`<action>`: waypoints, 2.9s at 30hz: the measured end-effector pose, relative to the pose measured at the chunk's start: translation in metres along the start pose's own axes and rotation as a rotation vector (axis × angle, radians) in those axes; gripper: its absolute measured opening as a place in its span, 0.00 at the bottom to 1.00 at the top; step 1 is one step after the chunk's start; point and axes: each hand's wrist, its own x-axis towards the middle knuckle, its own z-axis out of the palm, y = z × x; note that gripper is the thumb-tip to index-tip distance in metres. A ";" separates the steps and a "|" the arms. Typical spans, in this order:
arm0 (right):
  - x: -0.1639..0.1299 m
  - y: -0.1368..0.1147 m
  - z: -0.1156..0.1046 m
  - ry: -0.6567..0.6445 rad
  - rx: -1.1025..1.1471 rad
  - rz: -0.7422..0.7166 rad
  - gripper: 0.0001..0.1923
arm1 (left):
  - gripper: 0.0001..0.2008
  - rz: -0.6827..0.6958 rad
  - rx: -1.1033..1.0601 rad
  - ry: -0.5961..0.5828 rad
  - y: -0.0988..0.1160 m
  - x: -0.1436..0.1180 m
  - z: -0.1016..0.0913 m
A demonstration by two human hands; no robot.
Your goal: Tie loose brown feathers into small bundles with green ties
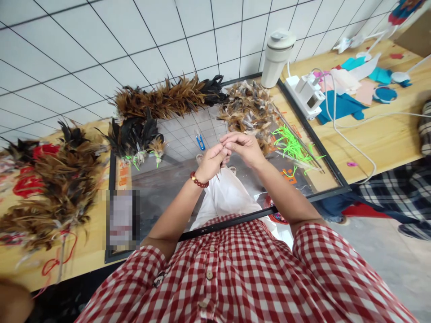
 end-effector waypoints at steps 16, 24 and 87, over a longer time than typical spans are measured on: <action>0.020 0.008 -0.035 0.440 -0.223 -0.248 0.23 | 0.15 0.322 0.583 0.474 0.019 0.017 -0.069; 0.007 0.002 -0.011 0.234 -0.362 -0.277 0.25 | 0.24 0.381 0.429 0.034 0.021 0.019 -0.007; 0.097 -0.014 0.101 -0.154 -0.069 -0.049 0.30 | 0.19 0.060 -0.122 0.236 0.084 -0.004 -0.077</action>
